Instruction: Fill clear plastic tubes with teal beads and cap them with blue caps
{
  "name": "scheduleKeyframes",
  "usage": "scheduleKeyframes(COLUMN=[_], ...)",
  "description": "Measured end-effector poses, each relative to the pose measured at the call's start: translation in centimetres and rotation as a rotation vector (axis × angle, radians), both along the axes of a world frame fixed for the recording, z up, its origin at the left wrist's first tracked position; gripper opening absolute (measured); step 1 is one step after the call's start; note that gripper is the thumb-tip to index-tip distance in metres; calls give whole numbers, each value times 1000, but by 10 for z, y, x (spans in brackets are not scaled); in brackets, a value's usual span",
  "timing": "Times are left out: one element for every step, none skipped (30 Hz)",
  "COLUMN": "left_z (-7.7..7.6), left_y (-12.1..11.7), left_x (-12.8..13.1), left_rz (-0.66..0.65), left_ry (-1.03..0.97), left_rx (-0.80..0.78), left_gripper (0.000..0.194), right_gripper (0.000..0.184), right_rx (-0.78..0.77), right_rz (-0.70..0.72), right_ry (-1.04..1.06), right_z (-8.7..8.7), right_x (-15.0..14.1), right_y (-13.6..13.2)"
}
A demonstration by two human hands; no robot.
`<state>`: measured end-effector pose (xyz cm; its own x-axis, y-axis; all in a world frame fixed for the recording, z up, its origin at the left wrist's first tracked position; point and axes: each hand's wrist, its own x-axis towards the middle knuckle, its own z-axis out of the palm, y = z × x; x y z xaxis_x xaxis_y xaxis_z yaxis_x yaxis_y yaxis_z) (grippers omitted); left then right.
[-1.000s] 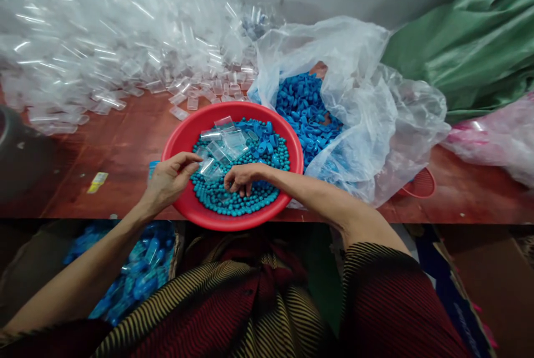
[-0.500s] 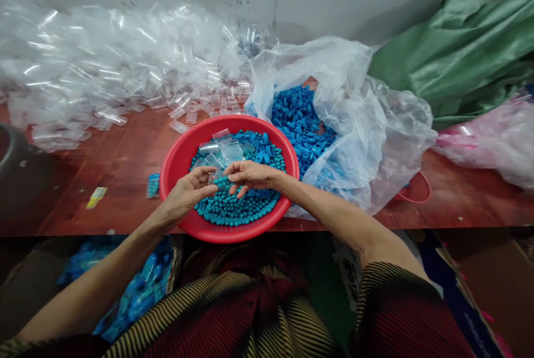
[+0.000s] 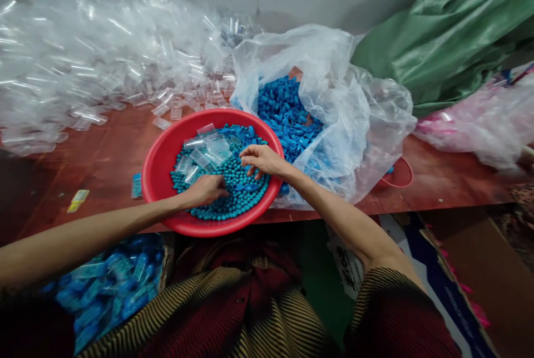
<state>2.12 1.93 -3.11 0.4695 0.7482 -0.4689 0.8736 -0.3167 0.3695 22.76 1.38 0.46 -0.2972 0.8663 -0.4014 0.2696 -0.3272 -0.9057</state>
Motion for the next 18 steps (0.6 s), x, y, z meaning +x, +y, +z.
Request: scheduleKeyframes(left_z=[-4, -8, -11, -14, -17, -18, -18, -18, -16, -14, -11, -9, -7, -5, -4, -3, -3, -3], left_y=[0, 0, 1, 2, 4, 6, 9, 11, 14, 15, 16, 15, 14, 12, 10, 8, 5, 3], left_x=[7, 14, 21, 28, 34, 39, 43, 45, 46, 45, 44, 42, 40, 37, 35, 34, 32, 30], left_rz=[9, 14, 20, 25, 29, 33, 35, 36, 35, 32, 31, 31, 34, 39, 47, 53, 59, 63], left_ry=[2, 5, 3, -3, -12, -21, -25, -25, -19, -7, 8, 26, 43, 58, 70, 78, 80, 79], left_rx=[5, 16, 31, 48, 63, 70, 67, 52, 30, 5, -15, -28, -34, -35, -34, -34, -38, -43], left_gripper=[15, 16, 17, 19, 22, 25, 28, 31, 35, 39, 41, 42, 42, 41, 42, 43, 45, 47], right_gripper=[16, 17, 18, 18, 19, 19, 20, 22, 23, 23, 23, 22, 22, 22, 22, 23, 24, 25], right_rx=[51, 117, 196, 278, 353, 414, 457, 482, 491, 497, 498, 491, 479, 469, 459, 454, 455, 460], right_rz=[41, 91, 144, 201, 260, 323, 391, 462, 531, 590, 637, 673, 694, 699, 685, 657, 619, 583], right_ry=[-83, -177, -283, -402, -530, -662, -785, -889, -969, -1025, -1063, -1087, -1099, -1104, -1106, -1105, -1100, -1093], right_z=[0, 1, 2, 3, 4, 5, 6, 7, 8, 7, 7, 6, 5, 5, 5, 5, 7, 9], right_x=[1, 1, 1, 2, 2, 2, 1, 0, -2, -4, -7, -9, -11, -11, -11, -10, -8, -7], right_y=[-2, -4, -7, -10, -13, -17, -20, -23, -26, -27, -28, -28, -27, -25, -23, -21, -20, -19])
